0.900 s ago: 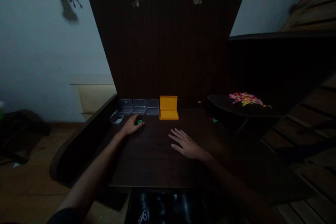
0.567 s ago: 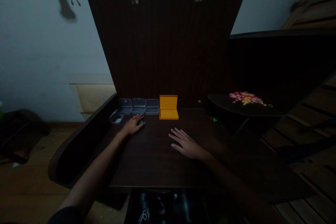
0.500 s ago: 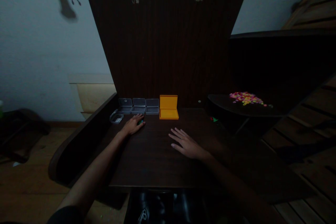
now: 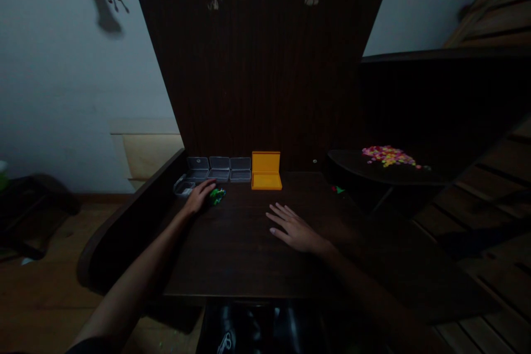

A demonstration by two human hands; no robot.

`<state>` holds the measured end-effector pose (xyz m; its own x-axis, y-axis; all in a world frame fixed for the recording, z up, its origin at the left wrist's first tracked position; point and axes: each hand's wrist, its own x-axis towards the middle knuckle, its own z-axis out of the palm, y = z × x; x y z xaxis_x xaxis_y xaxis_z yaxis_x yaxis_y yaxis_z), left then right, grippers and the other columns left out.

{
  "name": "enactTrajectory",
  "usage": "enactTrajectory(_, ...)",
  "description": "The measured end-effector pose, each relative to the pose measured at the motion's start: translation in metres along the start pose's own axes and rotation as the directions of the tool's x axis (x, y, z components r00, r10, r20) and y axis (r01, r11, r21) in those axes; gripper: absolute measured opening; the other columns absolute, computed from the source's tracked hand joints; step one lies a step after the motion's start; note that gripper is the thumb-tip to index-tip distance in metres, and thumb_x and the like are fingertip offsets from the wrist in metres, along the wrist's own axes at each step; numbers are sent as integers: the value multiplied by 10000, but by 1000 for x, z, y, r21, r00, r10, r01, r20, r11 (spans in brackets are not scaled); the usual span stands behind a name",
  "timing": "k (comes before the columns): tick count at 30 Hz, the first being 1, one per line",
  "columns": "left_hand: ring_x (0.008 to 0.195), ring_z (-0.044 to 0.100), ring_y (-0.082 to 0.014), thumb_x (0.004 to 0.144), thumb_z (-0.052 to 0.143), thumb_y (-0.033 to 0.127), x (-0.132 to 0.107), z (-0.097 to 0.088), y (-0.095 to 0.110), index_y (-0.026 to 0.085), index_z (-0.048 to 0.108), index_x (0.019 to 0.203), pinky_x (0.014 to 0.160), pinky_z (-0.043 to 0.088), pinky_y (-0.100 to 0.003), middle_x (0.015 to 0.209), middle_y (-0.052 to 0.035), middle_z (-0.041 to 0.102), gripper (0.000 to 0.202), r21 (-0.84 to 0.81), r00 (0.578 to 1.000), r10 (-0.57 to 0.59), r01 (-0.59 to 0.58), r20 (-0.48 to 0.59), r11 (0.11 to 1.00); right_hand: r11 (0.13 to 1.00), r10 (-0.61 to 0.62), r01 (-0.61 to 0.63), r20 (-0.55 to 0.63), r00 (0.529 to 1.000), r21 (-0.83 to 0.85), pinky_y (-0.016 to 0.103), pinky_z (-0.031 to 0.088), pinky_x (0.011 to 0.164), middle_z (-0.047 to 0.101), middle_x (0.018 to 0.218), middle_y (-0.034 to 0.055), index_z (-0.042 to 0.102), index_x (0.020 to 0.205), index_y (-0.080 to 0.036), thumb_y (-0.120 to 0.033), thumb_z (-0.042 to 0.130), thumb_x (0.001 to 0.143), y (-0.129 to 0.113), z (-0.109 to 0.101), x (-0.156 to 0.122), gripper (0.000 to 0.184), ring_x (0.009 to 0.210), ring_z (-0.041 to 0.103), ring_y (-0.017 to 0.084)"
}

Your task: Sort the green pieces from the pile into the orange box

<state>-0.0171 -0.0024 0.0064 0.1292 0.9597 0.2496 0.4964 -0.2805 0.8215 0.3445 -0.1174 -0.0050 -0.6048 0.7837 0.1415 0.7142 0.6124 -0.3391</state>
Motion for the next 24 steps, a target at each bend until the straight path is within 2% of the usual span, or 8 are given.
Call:
enactTrajectory(3, 1208, 563, -337, 799, 247, 835, 5, -1, -7, 77, 638, 1183, 1065, 416, -472, 1274, -188, 608, 936, -197, 996, -86, 83, -8, 977, 1000, -3, 3, -1, 1000, 9, 490, 152, 1200, 225, 1565, 79, 424, 1480, -201, -461, 420, 1038, -1, -1, 0, 512, 1455, 151, 258)
enactTrajectory(6, 1173, 590, -328, 804, 181, 836, 10, 2, -9, 70, 670, 1124, 1061, 424, -457, 1214, -189, 643, 963, -221, 992, -119, 126, 44, 967, 1000, -3, 3, 4, 1000, 9, 492, 150, 1201, 235, 1561, 87, 428, 1478, -187, -453, 419, 1039, -3, -3, 0, 513, 1454, 154, 261)
enactTrajectory(10, 1194, 573, -336, 783, 257, 850, 13, 7, 0, 115, 718, 1036, 1112, 359, -469, 1188, -157, 665, 904, -67, 994, -88, 92, 67, 993, 1000, 4, -4, 7, 1000, 19, 502, 155, 1199, 230, 1563, 79, 423, 1481, -203, -466, 422, 1035, -2, -3, 0, 517, 1453, 156, 267)
enactTrajectory(13, 1209, 561, -338, 764, 352, 833, 13, 12, 9, 160, 726, 1036, 1122, 345, -468, 1213, -113, 660, 817, 54, 996, -33, 29, 78, 998, 1000, 5, -5, 12, 1000, 16, 501, 151, 1199, 228, 1563, 79, 420, 1483, -205, -470, 421, 1035, -1, -2, 0, 520, 1454, 153, 266)
enactTrajectory(16, 1238, 541, -331, 751, 463, 762, 12, 17, 15, 190, 716, 1081, 1119, 357, -443, 1251, -85, 643, 707, 141, 993, 9, -26, 116, 990, 1000, 3, -3, 6, 1000, 4, 492, 152, 1200, 220, 1567, 76, 415, 1485, -204, -464, 421, 1037, 0, -1, 0, 519, 1455, 152, 258)
enactTrajectory(20, 1263, 520, -341, 724, 568, 664, 7, 24, 16, 180, 681, 1172, 1118, 367, -447, 1341, -109, 573, 669, 237, 985, 35, -76, 172, 969, 1000, 5, -5, 12, 1000, -3, 487, 155, 1200, 219, 1568, 76, 417, 1484, -201, -463, 425, 1036, 0, -1, 0, 519, 1456, 146, 257)
enactTrajectory(24, 1316, 471, -311, 774, 549, 594, 0, 31, 17, 163, 635, 1238, 1143, 339, -436, 1394, -106, 524, 640, 300, 963, 110, -184, 247, 936, 1000, 5, -5, 11, 1000, 4, 497, 156, 1199, 224, 1566, 77, 424, 1480, -208, -460, 423, 1034, -1, -2, 1, 512, 1455, 152, 262)
